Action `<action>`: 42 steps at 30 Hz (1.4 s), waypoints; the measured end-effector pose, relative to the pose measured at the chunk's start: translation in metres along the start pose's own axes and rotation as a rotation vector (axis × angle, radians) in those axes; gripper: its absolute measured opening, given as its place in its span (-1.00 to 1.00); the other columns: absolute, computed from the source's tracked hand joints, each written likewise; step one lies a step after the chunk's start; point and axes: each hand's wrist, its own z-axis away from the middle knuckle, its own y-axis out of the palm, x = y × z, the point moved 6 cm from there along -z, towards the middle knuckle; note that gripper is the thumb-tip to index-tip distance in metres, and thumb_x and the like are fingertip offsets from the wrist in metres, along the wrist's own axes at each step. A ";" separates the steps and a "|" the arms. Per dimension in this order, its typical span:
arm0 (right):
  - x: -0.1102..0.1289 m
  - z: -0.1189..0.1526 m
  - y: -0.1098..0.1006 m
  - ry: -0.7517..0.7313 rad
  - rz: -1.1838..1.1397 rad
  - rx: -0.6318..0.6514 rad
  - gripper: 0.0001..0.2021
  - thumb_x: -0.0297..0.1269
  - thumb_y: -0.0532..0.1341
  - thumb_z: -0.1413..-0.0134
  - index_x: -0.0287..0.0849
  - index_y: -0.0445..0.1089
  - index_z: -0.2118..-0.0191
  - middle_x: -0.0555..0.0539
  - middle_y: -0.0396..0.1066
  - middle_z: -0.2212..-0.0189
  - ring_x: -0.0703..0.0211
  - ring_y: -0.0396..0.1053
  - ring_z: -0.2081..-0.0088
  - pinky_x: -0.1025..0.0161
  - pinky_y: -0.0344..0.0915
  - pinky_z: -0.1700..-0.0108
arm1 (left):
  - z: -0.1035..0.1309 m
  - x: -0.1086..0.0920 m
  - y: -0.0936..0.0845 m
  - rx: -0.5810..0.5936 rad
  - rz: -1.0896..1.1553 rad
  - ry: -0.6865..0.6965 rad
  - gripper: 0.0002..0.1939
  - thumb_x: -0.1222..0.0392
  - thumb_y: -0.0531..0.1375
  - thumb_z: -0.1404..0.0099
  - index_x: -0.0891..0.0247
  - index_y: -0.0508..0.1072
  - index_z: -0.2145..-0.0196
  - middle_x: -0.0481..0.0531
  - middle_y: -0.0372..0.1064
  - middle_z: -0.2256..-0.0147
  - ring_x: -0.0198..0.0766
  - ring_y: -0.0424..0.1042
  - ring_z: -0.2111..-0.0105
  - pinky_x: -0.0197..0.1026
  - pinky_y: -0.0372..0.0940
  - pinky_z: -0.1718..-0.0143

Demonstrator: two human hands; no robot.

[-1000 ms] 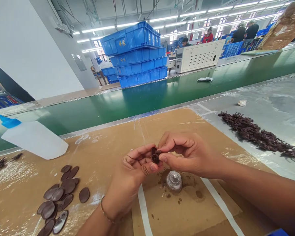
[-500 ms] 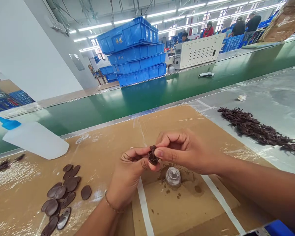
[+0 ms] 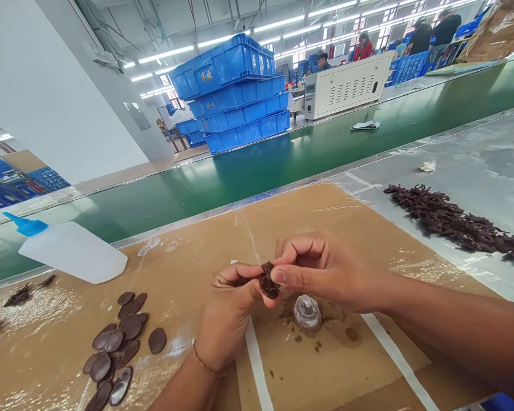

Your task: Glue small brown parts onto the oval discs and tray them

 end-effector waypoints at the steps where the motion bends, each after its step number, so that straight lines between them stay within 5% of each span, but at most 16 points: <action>1: 0.000 0.000 0.000 -0.001 -0.005 0.002 -0.75 -0.21 0.35 -0.01 -0.23 0.30 0.45 -0.03 0.49 0.45 0.26 0.46 0.33 0.24 0.36 0.24 | 0.000 0.000 0.000 0.000 0.000 0.000 -0.79 0.30 0.48 0.16 0.21 0.54 0.55 -0.11 0.51 0.55 -0.40 0.46 0.57 -0.43 0.37 0.47; 15: 0.003 0.001 0.001 -0.015 0.023 0.012 -0.76 -0.25 0.35 -0.02 -0.23 0.29 0.47 0.00 0.47 0.46 0.24 0.47 0.35 0.23 0.39 0.26 | 0.003 -0.003 0.002 0.004 -0.006 -0.001 -0.79 0.37 0.47 0.18 0.22 0.54 0.57 -0.13 0.48 0.59 -0.43 0.43 0.57 -0.46 0.35 0.47; 22: 0.006 0.002 0.001 -0.031 0.031 0.015 -0.79 -0.28 0.33 -0.03 -0.24 0.31 0.46 -0.01 0.43 0.43 0.23 0.48 0.37 0.19 0.41 0.26 | 0.003 -0.005 0.002 -0.002 -0.042 0.032 -0.68 0.32 0.47 0.13 0.17 0.59 0.35 -0.07 0.55 0.43 -0.44 0.47 0.44 -0.48 0.39 0.38; 42: 0.006 0.003 -0.001 -0.070 0.079 0.032 -0.85 -0.36 0.26 -0.11 -0.26 0.33 0.44 -0.04 0.46 0.42 0.22 0.49 0.32 0.19 0.41 0.21 | 0.003 -0.008 0.001 0.014 -0.036 0.058 -0.70 0.32 0.47 0.14 0.16 0.60 0.37 -0.06 0.55 0.42 -0.44 0.47 0.48 -0.48 0.40 0.39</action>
